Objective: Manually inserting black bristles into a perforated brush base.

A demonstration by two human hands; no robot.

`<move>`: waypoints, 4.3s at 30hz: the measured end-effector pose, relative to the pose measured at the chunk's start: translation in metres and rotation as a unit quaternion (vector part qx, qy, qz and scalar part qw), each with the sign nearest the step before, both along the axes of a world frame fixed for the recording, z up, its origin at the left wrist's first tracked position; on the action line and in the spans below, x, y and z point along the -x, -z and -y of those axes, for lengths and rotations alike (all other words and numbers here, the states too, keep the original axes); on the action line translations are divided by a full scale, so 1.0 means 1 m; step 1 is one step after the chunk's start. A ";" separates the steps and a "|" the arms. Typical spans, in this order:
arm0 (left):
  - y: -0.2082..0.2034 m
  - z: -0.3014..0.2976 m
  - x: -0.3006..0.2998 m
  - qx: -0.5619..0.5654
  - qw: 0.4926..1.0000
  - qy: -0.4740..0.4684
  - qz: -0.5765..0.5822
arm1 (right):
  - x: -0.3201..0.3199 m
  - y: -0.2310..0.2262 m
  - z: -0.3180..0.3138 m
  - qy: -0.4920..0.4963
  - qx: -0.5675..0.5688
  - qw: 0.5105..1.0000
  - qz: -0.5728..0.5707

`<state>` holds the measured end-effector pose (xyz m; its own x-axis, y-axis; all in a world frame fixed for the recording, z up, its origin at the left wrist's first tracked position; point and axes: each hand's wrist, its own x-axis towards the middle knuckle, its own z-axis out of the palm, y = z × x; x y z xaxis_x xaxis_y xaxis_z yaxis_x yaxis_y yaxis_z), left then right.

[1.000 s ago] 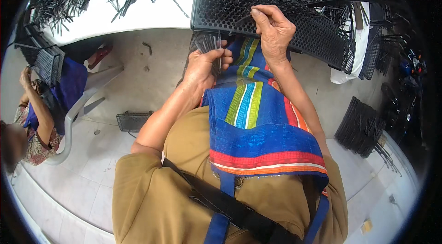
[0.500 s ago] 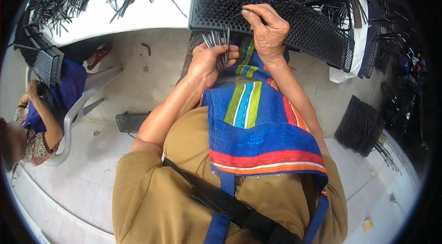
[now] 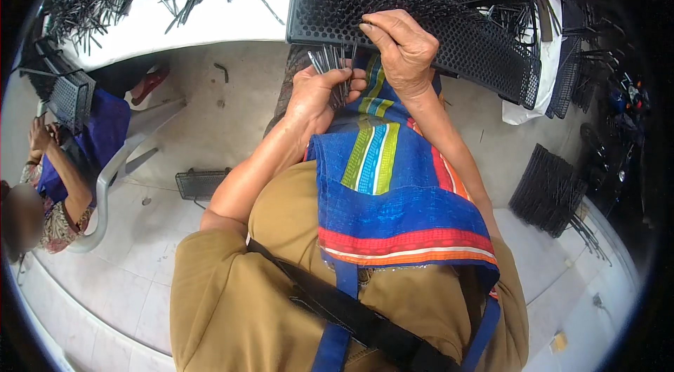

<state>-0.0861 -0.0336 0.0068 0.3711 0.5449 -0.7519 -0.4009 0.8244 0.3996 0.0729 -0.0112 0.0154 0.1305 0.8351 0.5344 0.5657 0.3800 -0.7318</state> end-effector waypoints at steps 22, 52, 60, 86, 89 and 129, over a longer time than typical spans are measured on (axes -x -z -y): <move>0.001 -0.004 -0.002 -0.011 1.000 0.008 0.025 | -0.004 0.001 0.007 0.027 0.185 0.982 0.023; 0.008 0.001 0.002 -0.030 0.999 0.027 -0.016 | -0.012 0.011 0.010 0.058 0.111 0.991 -0.051; 0.005 -0.002 0.003 0.007 1.000 0.006 -0.005 | -0.011 0.004 0.006 0.033 0.084 0.996 0.027; 0.008 0.004 0.043 -0.018 0.998 -0.064 -0.006 | 0.037 -0.004 -0.014 -0.022 0.172 0.958 -0.229; 0.002 0.003 0.044 -0.027 0.997 -0.067 -0.013 | 0.046 -0.004 -0.024 -0.027 0.132 0.973 -0.190; 0.004 -0.005 0.043 -0.026 0.998 -0.050 0.022 | 0.058 0.000 -0.023 -0.096 0.106 0.971 0.194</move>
<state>-0.1295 -0.0287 0.0032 0.3460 0.6192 -0.7049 -0.4981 0.7579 0.4213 0.0151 0.0122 0.0152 -0.2149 0.9207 0.3257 0.7483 0.3695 -0.5509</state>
